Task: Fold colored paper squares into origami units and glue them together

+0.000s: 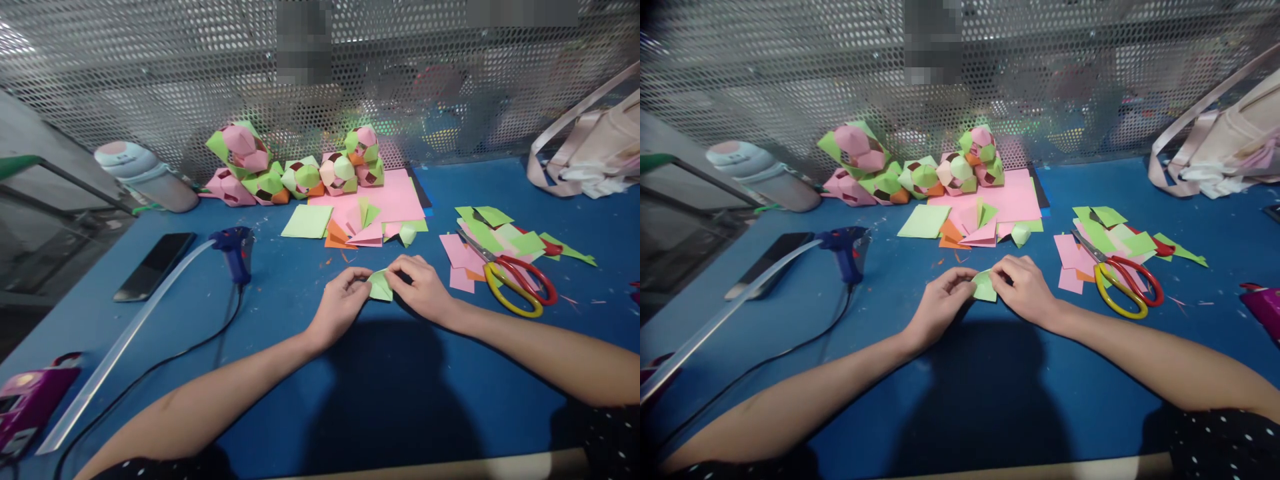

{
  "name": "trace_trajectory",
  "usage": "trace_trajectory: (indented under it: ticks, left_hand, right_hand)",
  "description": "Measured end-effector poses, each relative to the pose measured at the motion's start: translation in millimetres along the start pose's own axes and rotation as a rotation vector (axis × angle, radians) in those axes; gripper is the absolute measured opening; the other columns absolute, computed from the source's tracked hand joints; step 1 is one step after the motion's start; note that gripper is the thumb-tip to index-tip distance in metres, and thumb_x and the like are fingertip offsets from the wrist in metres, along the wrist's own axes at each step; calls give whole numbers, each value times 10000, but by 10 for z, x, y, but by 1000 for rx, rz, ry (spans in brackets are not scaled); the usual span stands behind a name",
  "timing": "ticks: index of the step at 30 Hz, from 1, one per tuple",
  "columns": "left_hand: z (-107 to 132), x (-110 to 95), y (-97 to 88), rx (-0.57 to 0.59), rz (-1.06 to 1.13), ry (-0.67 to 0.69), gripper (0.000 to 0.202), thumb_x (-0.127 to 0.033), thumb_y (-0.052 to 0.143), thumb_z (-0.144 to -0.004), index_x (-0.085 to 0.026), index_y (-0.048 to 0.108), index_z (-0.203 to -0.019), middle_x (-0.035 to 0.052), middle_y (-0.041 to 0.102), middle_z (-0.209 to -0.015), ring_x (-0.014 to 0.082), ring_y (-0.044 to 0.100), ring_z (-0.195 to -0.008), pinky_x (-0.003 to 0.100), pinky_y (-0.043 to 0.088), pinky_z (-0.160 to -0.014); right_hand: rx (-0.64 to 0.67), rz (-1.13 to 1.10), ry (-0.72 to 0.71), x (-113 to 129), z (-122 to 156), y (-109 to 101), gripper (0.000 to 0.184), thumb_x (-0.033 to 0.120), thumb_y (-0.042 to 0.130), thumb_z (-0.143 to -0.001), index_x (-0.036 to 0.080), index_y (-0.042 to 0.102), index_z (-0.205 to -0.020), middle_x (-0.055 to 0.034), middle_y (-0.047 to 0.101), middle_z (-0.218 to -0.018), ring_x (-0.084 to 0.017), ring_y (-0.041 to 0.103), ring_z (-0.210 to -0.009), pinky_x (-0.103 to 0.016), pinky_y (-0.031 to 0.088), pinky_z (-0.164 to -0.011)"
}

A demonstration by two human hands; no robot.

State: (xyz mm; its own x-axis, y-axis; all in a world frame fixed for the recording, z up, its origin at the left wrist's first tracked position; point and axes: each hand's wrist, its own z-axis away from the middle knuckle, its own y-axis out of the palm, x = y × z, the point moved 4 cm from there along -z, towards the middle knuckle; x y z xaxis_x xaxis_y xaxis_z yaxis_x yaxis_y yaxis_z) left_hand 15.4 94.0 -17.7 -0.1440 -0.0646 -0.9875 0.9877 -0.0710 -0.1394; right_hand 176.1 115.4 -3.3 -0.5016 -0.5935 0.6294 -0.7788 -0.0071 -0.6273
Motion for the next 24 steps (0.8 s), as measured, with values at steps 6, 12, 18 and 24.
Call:
trace_trajectory:
  ticks: [6, 12, 18, 24]
  left_hand:
    - [12, -55, 38, 33, -96, 60, 186, -334, 612, -797, -158, 664, -823, 6, 642, -717, 118, 571, -660, 211, 461, -616]
    - [18, -82, 53, 66, -135, 86, 189, -339, 610, -799, -158, 648, -760, -6, 625, -682, 104, 532, -603, 206, 437, -582]
    - [-35, -26, -34, -85, 24, 35, 203, -350, 650, -766, -159, 587, -795, -32, 576, -647, 80, 500, -543, 190, 403, -522]
    - [-47, 34, 34, 5, 120, 28, 191, -295, 657, -761, -173, 517, -808, -41, 567, -682, 82, 530, -606, 191, 418, -566]
  right_hand:
    - [43, 26, -103, 55, 10, 12, 144, 225, 499, -900, 190, 577, -784, -4, 606, -727, -138, 548, -705, -321, 350, -751]
    - [83, 30, -149, 91, 15, 9, 201, 209, 430, -931, 191, 578, -795, -14, 622, -761, -140, 559, -733, -324, 340, -775]
    - [87, 38, -88, 100, 6, -5, 134, 291, 489, -909, 190, 548, -843, -17, 605, -782, -145, 546, -730, -315, 347, -753]
    - [76, 107, -112, 65, 20, 58, 195, 230, 489, -898, 186, 523, -711, 11, 551, -658, -123, 506, -639, -307, 332, -724]
